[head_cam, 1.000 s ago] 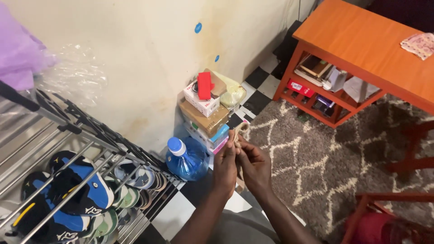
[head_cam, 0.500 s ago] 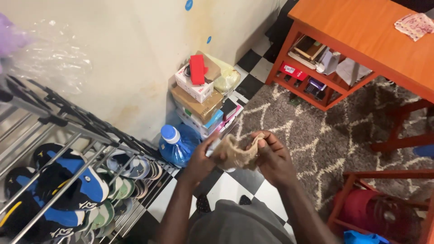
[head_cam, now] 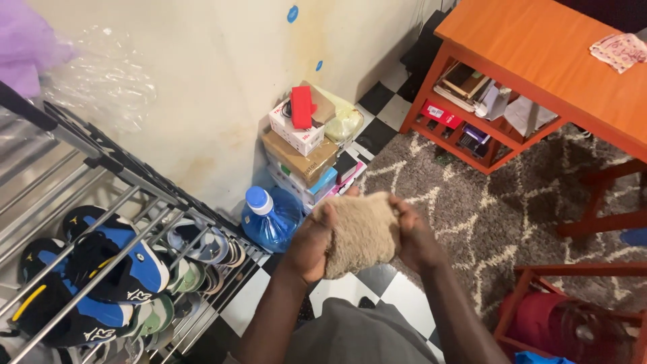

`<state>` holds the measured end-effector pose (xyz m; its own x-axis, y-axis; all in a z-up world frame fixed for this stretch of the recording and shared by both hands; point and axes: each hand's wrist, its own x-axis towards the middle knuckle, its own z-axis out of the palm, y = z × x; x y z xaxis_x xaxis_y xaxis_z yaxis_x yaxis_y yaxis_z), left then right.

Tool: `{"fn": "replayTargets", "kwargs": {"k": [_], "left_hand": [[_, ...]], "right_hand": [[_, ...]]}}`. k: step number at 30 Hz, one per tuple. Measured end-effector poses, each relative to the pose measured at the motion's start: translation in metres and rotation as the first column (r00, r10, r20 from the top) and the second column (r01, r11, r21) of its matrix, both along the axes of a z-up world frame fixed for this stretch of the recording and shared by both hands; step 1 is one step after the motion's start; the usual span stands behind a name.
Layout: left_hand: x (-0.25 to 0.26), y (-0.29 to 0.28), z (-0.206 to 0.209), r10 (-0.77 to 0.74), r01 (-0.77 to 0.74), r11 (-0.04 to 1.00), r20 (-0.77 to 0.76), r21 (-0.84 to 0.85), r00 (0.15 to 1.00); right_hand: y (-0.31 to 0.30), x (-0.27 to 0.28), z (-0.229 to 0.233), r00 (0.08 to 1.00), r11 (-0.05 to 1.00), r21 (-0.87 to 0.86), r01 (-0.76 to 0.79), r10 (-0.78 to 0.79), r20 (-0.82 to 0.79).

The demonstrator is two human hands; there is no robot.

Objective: The person is taking sneakers off a metal rack and organizing them on the floor.

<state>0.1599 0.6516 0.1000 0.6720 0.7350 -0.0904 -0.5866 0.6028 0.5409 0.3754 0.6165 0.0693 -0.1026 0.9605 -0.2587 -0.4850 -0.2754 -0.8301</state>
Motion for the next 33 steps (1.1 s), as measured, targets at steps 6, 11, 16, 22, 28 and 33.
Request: {"fn": "replayTargets", "kwargs": {"k": [6,11,16,22,28,33], "left_hand": [[-0.004,-0.01,0.057,0.196,-0.121,0.972,0.42,-0.199,0.886],[0.002,-0.027,0.026,0.218,-0.069,0.953,0.509,-0.296,0.833],[0.008,-0.022,-0.041,0.235,-0.092,0.923,0.357,-0.374,0.904],[0.062,-0.012,-0.046,0.273,-0.04,0.926,0.596,-0.375,0.755],[0.007,-0.019,-0.047,0.274,-0.054,0.928,0.577,-0.369,0.77],[0.005,-0.016,-0.051,0.285,-0.076,0.927,0.561,-0.367,0.777]], "right_hand": [[-0.023,-0.01,-0.01,0.881,0.964,0.174,-0.2,0.255,-0.399],[-0.013,-0.002,-0.019,0.984,0.992,0.008,-0.125,0.125,-0.125],[-0.005,0.011,-0.015,0.869,0.976,-0.217,-0.032,0.134,0.476],[-0.005,-0.007,-0.069,0.978,0.997,-0.058,0.044,-0.055,-0.203],[-0.025,-0.048,-0.069,0.526,0.943,0.306,-0.13,0.327,-0.785],[-0.024,-0.027,-0.1,0.834,0.988,-0.155,0.01,-0.094,-0.543]]}}
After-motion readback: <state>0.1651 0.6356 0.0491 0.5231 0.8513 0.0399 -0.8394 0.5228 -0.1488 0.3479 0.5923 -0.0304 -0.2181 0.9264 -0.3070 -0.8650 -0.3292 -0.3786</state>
